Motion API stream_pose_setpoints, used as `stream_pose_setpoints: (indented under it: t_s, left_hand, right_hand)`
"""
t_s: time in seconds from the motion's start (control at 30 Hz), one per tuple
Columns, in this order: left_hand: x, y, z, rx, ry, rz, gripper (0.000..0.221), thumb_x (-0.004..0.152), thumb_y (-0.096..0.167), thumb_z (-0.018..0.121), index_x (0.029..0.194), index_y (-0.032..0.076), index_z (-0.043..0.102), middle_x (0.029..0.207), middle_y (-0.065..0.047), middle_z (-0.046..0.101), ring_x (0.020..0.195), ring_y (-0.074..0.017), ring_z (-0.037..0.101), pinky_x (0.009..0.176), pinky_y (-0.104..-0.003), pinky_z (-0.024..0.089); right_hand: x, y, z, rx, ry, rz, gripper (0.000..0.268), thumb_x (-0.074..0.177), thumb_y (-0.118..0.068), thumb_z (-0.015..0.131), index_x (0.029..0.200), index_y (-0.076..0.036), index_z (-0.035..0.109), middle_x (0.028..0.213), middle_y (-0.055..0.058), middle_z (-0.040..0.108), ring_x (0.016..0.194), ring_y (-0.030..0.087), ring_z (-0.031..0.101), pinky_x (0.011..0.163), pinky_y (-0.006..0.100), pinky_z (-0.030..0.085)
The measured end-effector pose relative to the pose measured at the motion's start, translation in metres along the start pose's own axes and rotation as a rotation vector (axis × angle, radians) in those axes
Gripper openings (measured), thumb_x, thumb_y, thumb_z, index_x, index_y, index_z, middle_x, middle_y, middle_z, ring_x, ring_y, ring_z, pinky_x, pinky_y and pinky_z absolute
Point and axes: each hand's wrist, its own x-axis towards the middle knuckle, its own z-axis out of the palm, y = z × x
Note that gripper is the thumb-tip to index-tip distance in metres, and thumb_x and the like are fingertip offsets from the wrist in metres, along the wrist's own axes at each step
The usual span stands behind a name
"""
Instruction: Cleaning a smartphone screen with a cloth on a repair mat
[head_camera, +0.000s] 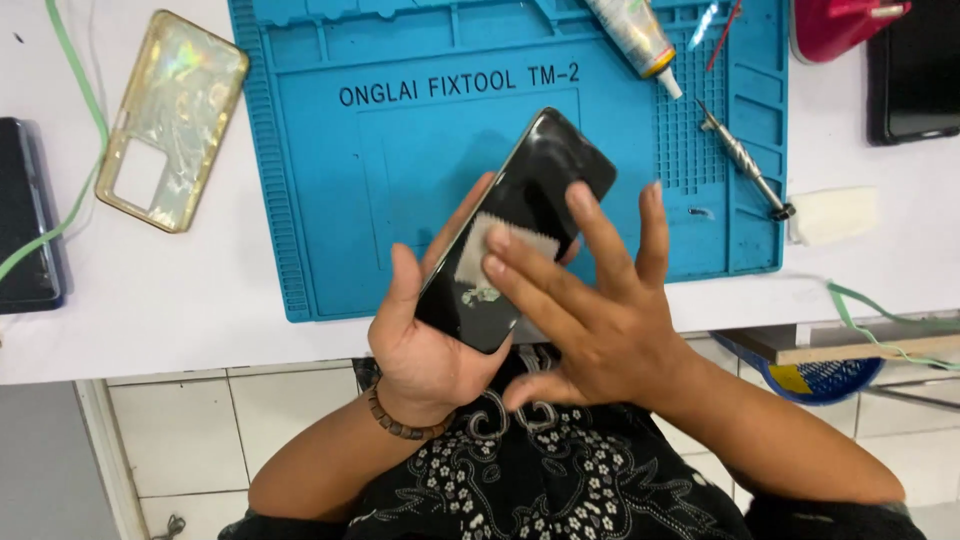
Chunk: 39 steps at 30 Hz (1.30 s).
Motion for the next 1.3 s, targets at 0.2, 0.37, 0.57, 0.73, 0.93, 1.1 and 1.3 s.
stream_pose_setpoints:
  t_s: [0.2,0.37,0.57,0.73,0.93,1.1,1.3]
  left_hand:
    - [0.001,0.015,0.004,-0.033,0.047,0.024,0.086,0.09,0.043,0.031,0.16,-0.006,0.02,0.161,-0.038,0.025,0.144,-0.0548,0.028,0.126,-0.073,0.016]
    - [-0.01,-0.001,-0.023,0.13,-0.16,-0.017,0.078,0.105,0.046,0.038,0.164,-0.003,0.022,0.159,-0.026,0.038,0.148,-0.0375,0.039,0.128,-0.051,0.03]
    - [-0.007,0.008,-0.021,0.155,-0.188,-0.001,0.079,0.104,0.045,0.04,0.164,-0.004,0.02,0.159,-0.028,0.037,0.146,-0.0408,0.04,0.126,-0.06,0.029]
    - [-0.007,0.006,-0.026,0.127,-0.253,-0.032,0.076,0.11,0.044,0.04,0.167,-0.002,0.02,0.153,-0.027,0.047,0.142,-0.0381,0.048,0.123,-0.052,0.038]
    - [-0.011,0.002,-0.032,0.175,-0.228,-0.043,0.075,0.107,0.039,0.047,0.163,-0.005,0.025,0.155,-0.029,0.044,0.143,-0.0449,0.045,0.125,-0.067,0.034]
    - [-0.008,0.011,-0.022,0.232,-0.189,0.025,0.076,0.1,0.027,0.053,0.16,-0.009,0.026,0.157,-0.032,0.038,0.14,-0.0438,0.045,0.122,-0.061,0.035]
    - [-0.003,0.009,-0.024,0.254,-0.172,0.028,0.076,0.098,0.025,0.058,0.16,-0.011,0.03,0.152,-0.03,0.047,0.139,-0.0417,0.05,0.119,-0.053,0.041]
  right_hand:
    - [-0.015,0.001,0.003,0.027,-0.035,-0.02,0.093,0.095,-0.083,0.021,0.146,-0.014,0.056,0.148,0.003,0.063,0.145,0.05,0.033,0.116,0.076,0.01]
    - [-0.006,0.01,0.004,-0.021,0.013,0.052,0.099,0.093,-0.086,0.017,0.15,-0.012,0.05,0.153,0.008,0.058,0.146,0.053,0.027,0.117,0.08,0.008]
    - [-0.01,0.024,0.002,-0.02,-0.008,0.05,0.096,0.094,-0.085,0.018,0.15,-0.014,0.052,0.153,0.006,0.058,0.147,0.052,0.026,0.118,0.076,0.007]
    - [-0.006,0.021,0.009,-0.012,0.094,0.057,0.095,0.095,-0.084,0.015,0.152,-0.014,0.046,0.155,0.008,0.055,0.149,0.053,0.025,0.121,0.077,0.005]
    - [-0.004,0.025,-0.003,-0.025,0.057,0.108,0.095,0.098,-0.079,0.022,0.145,-0.006,0.061,0.148,0.015,0.063,0.144,0.056,0.026,0.116,0.078,0.008]
    - [-0.02,0.03,0.007,-0.032,-0.002,0.077,0.095,0.093,-0.088,0.014,0.156,-0.021,0.042,0.16,0.002,0.05,0.153,0.046,0.019,0.122,0.072,-0.002]
    - [-0.007,0.021,0.008,0.031,0.05,0.063,0.097,0.094,-0.084,0.017,0.152,-0.012,0.045,0.156,0.009,0.054,0.149,0.054,0.027,0.121,0.077,0.006]
